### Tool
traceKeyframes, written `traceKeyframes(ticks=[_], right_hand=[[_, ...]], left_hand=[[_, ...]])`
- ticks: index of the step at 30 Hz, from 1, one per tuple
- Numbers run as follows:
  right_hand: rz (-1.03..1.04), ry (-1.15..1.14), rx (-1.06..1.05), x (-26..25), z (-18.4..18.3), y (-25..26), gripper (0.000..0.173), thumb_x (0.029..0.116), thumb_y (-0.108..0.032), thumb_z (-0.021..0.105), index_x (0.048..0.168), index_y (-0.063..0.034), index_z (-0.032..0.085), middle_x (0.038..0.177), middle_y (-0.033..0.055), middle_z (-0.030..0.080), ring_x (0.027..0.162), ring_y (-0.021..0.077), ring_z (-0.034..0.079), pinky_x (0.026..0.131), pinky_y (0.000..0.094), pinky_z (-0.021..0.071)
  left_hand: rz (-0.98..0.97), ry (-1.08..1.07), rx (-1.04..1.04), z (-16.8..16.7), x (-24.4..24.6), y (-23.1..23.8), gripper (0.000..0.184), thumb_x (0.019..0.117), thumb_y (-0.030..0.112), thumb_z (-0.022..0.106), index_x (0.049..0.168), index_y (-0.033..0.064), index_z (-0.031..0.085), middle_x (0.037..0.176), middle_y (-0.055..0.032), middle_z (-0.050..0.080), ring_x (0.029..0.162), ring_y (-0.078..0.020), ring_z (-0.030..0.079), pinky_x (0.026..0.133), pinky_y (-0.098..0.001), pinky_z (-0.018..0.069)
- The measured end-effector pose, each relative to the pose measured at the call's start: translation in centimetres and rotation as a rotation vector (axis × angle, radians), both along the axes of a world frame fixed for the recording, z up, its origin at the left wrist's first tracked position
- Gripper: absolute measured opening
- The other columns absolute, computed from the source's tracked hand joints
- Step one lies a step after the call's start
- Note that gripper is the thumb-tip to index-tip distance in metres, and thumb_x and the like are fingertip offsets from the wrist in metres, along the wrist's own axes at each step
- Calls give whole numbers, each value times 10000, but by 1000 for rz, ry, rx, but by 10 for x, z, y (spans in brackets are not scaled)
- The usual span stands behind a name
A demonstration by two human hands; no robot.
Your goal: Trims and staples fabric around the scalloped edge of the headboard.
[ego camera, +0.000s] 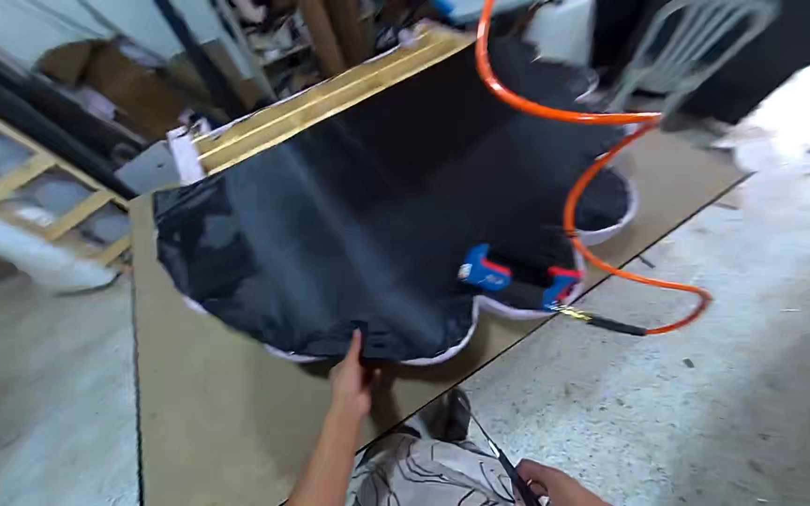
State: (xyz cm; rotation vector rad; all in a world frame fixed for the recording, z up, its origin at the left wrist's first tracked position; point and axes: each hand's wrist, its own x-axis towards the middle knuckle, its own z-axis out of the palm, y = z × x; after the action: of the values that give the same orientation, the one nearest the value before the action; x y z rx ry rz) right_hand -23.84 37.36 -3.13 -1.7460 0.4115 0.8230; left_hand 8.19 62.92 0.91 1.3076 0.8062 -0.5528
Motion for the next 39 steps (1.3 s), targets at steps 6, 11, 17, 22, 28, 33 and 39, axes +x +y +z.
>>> traceKeyframes(ticks=[6, 11, 17, 22, 28, 33, 39], right_hand=[[40, -49, 338, 86, 27, 86, 665, 881, -737, 620, 1089, -112, 711, 844, 46, 702, 746, 177, 661, 709, 413, 565], [-245, -141, 404, 133, 17, 172, 655, 944, -698, 557, 1116, -80, 693, 896, 89, 719, 825, 219, 696, 785, 428, 590], [-463, -206, 429, 167, 14, 212, 532, 966, -557, 644, 1119, -48, 666, 859, 86, 684, 772, 196, 656, 731, 376, 566], [-621, -239, 345, 182, 7, 227, 510, 947, -547, 684, 1080, -55, 655, 798, 72, 646, 699, 186, 621, 669, 362, 546], [-674, -234, 268, 189, 2, 232, 496, 931, -561, 700, 995, -71, 647, 698, 63, 592, 606, 192, 577, 592, 370, 515], [-698, -266, 306, 191, 0, 234, 469, 933, -527, 716, 997, -68, 645, 729, 61, 601, 636, 185, 586, 611, 359, 519], [-754, -261, 435, 191, 6, 236, 449, 966, -473, 694, 1034, -34, 638, 747, 73, 603, 639, 175, 580, 620, 345, 518]], left_hand=[[-15, -92, -47, -1, 3, 34, 438, 972, 307, 722, 1161, -74, 615, 1041, -189, 704, 903, -264, 709, 795, -431, 613], [-118, -88, -96, -3, 7, 48, 403, 966, 300, 731, 1108, -67, 641, 1015, -182, 729, 892, -277, 732, 798, -446, 632], [-154, -40, -337, 1, 14, 54, 412, 1038, 248, 621, 1249, -101, 561, 1049, -253, 729, 917, -347, 752, 853, -477, 635], [-129, 43, -462, 3, 22, 56, 411, 1056, 188, 582, 1302, -131, 501, 1110, -297, 707, 955, -387, 748, 885, -491, 629], [-92, 97, -564, -4, 25, 59, 368, 1056, 175, 572, 1301, -97, 532, 1130, -271, 699, 981, -357, 732, 919, -484, 606], [-36, 149, -655, -7, 27, 65, 384, 1054, 151, 555, 1382, -41, 499, 1234, -263, 667, 1099, -362, 695, 997, -495, 562], [55, 277, -861, -1, 35, 77, 425, 1098, 252, 384, 1398, -18, 516, 1362, -249, 601, 1226, -359, 623, 1058, -500, 500]])
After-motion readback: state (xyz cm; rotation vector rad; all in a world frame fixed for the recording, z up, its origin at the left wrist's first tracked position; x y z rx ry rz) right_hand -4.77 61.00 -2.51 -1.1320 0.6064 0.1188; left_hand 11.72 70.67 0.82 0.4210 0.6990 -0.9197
